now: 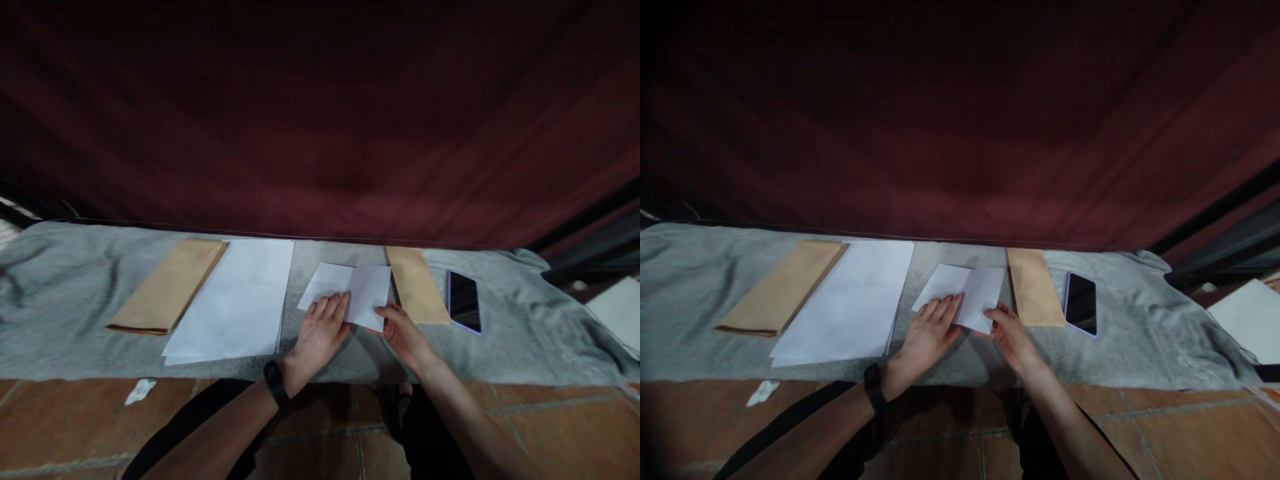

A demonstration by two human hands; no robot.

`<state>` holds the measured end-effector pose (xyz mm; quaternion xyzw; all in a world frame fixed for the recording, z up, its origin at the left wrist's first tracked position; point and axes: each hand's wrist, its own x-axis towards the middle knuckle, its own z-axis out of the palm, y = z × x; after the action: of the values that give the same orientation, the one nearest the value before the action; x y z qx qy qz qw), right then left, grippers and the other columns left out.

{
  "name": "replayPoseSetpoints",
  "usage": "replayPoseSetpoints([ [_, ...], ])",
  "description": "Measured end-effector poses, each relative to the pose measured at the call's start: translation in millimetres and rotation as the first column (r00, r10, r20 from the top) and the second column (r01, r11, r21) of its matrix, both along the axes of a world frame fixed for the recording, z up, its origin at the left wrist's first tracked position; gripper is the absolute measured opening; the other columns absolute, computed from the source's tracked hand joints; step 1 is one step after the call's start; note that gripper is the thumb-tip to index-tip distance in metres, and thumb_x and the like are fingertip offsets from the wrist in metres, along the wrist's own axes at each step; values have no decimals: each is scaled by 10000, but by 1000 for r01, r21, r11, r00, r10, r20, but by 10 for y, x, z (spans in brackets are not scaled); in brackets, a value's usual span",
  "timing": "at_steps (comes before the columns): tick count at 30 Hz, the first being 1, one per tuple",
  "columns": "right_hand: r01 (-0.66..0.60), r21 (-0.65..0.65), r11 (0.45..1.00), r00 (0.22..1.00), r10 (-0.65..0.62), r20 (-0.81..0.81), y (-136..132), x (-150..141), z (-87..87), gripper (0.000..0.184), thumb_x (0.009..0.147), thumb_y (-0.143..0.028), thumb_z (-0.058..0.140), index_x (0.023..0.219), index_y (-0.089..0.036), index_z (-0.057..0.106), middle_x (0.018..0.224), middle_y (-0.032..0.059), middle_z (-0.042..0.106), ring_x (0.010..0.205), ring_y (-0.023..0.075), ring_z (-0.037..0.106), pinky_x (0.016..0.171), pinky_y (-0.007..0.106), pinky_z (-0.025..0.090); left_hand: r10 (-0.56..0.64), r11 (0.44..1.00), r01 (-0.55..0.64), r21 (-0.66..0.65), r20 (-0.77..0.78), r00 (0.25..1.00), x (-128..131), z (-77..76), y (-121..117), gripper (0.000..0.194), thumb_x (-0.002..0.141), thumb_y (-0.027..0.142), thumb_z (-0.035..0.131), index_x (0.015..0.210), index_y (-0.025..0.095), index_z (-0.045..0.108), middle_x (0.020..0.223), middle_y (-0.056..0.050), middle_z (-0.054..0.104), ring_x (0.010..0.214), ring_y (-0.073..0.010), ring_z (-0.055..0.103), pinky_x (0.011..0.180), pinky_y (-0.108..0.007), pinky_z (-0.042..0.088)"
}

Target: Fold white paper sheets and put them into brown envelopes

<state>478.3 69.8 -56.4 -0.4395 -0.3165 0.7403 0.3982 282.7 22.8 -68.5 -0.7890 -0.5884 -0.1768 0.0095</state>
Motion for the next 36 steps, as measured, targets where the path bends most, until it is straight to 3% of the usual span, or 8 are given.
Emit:
replayPoseSetpoints([
  [4,-155,45,987,986,158,-58,-55,11,94,271,692,-243,751,957,-202,711,944,34,782,804,208,736,744,327,613,-20,999,23,-41,62,998,-48,52,49,573,904,85,498,1468,182,474,1434,-80,596,1255,-248,563,1017,-359,496],
  [7,-253,98,962,961,262,-88,-34,90,72,363,711,-214,733,1073,-224,710,1086,45,764,917,215,733,844,360,600,-82,996,85,-24,108,991,-147,102,100,530,896,40,465,1392,202,564,1394,-63,628,1242,-236,572,1018,-365,506],
  [11,-102,177,979,994,108,-26,48,136,-81,484,707,-210,715,1185,-264,659,1180,48,735,1016,247,719,938,422,570,-175,983,153,105,250,952,-244,211,148,515,904,24,437,1342,227,617,1285,-53,692,1201,-223,595,1041,-400,491],
  [14,19,300,954,993,-53,107,95,89,-153,468,763,-276,661,1230,-272,638,1241,70,710,1094,272,694,966,442,557,-267,961,223,166,338,902,-265,285,155,497,919,23,414,1296,244,650,1251,-43,708,1217,-214,589,1042,-410,486],
  [19,16,443,896,966,-128,223,130,79,-116,222,839,-336,591,1000,-236,706,1354,95,649,1166,296,658,906,407,566,-382,923,362,129,213,899,-375,276,171,545,903,-2,421,1328,267,630,1341,-32,667,1338,-225,510,1145,-478,387],
  [24,-83,614,785,913,-187,363,151,126,-67,98,781,-317,678,818,-230,700,1446,121,571,1248,315,598,924,403,530,-251,965,244,93,70,965,-576,174,202,639,852,-31,435,1373,300,600,1427,-33,608,1340,-250,494,1082,-476,439],
  [29,-210,716,666,824,-273,496,94,120,-130,17,808,-244,644,809,-241,661,1319,126,643,1219,271,610,970,402,498,-143,988,145,54,-41,989,-630,76,145,661,791,-57,438,1345,253,624,1443,-51,592,1283,-233,542,1079,-405,463],
  [36,-525,591,612,673,-126,729,-21,238,-295,296,852,-74,429,908,-252,659,1267,67,685,1200,201,650,1011,399,517,-232,971,217,-102,-157,960,-746,-97,48,608,839,-6,427,1370,248,583,1444,-41,601,1317,-166,552,1095,-309,437],
])
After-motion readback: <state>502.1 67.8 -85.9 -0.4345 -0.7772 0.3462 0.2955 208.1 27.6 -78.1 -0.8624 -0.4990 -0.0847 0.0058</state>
